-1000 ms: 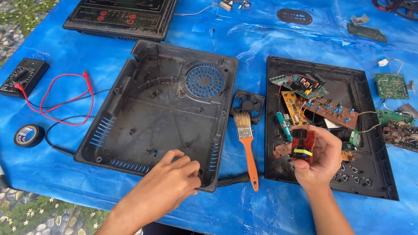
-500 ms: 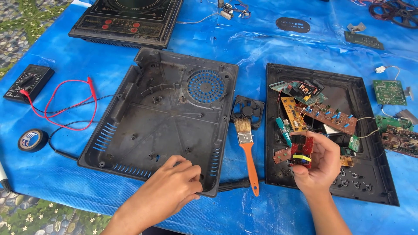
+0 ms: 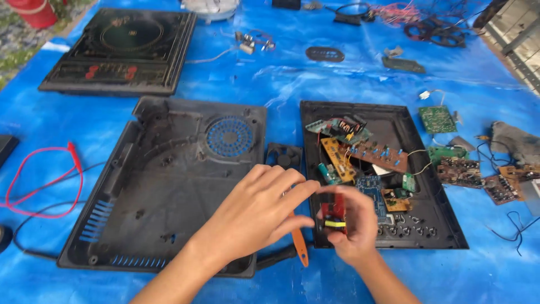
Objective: Cleaning the internal casing and electronic components of an induction cooker using a brush.
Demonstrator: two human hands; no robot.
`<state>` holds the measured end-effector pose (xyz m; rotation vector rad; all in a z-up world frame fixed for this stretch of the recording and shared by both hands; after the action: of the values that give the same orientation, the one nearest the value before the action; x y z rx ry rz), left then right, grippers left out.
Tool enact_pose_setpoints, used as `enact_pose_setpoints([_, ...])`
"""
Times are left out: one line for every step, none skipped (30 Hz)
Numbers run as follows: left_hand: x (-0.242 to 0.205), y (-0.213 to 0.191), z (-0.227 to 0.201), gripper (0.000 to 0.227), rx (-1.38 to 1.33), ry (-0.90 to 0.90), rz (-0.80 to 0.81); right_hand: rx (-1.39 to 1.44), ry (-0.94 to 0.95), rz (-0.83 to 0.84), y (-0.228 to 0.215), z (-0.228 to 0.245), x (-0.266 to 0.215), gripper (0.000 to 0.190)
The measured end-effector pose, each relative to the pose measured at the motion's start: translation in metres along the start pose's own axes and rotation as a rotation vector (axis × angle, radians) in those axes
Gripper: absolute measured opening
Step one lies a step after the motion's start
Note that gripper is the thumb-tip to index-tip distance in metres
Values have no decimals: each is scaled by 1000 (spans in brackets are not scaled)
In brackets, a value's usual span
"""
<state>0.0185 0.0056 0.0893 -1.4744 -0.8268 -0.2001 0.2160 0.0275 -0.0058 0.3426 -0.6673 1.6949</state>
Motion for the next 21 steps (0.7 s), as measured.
enact_pose_setpoints([1,9,3,46,52,12,11,46,99,-9,1,-4,-3,74])
enact_pose_setpoints([1,17,6,47,104,23,21,93,199,-19,2,-9,-7,83])
enact_pose_setpoints([-1,21,5,47,108,26,23,95,194,-21,3,-4,-5,83])
enact_pose_setpoints([-4,24,4,44,166,51,4,158,271,18,5,-4,-2,84])
enact_pose_setpoints([-7,26,2,41,221,77,-10,224,351,54,9,-3,-1,86])
enact_pose_setpoints([-9,28,3,41,223,81,-4,229,349,49,11,-4,1,86])
enact_pose_setpoints([-12,30,3,39,168,59,-15,306,390,76,14,-7,1,84])
enact_pose_setpoints([-16,32,5,38,114,36,-25,383,429,103,18,-9,1,81])
enact_pose_setpoints([-16,33,4,38,108,38,-21,384,434,97,18,-13,0,81])
enact_pose_setpoints([-17,33,4,30,77,30,-25,386,451,121,19,-18,-1,77])
enact_pose_setpoints([-19,34,3,22,45,20,-29,388,471,145,22,-23,-4,73])
enact_pose_setpoints([-21,36,3,22,37,20,-24,390,478,140,20,-23,-4,73])
enact_pose_setpoints([-22,39,5,25,19,-7,-14,319,504,145,18,-24,-4,75])
enact_pose_setpoints([-23,41,7,29,1,-34,-4,248,529,151,15,-25,-4,79])
enact_pose_setpoints([-22,40,6,29,-4,-30,-3,246,532,144,13,-22,-3,79])
enact_pose_setpoints([-22,38,7,27,7,-47,-28,250,536,223,14,-18,-2,95])
enact_pose_setpoints([-22,35,7,26,21,-64,-55,253,537,302,16,-14,-1,115])
enact_pose_setpoints([-22,36,8,26,18,-58,-55,250,537,297,16,-16,-3,115])
enact_pose_setpoints([-23,38,7,27,-4,-59,-48,160,529,267,15,-19,-5,103])
enact_pose_setpoints([-24,40,7,27,-26,-59,-42,70,520,236,13,-21,-7,92])
enact_pose_setpoints([-24,42,8,27,-33,-54,-40,67,525,229,16,-19,-3,92])
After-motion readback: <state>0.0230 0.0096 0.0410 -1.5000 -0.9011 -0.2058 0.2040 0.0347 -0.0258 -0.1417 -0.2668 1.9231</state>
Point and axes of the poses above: each hand's wrist, its own x-axis towards the middle knuckle, its own y-axis out of the palm, z = x × y, the point moved 5 cm from there along x, towards the middle knuckle, and after that the axes turned 14 degrees about y, right-handed, at the moved point
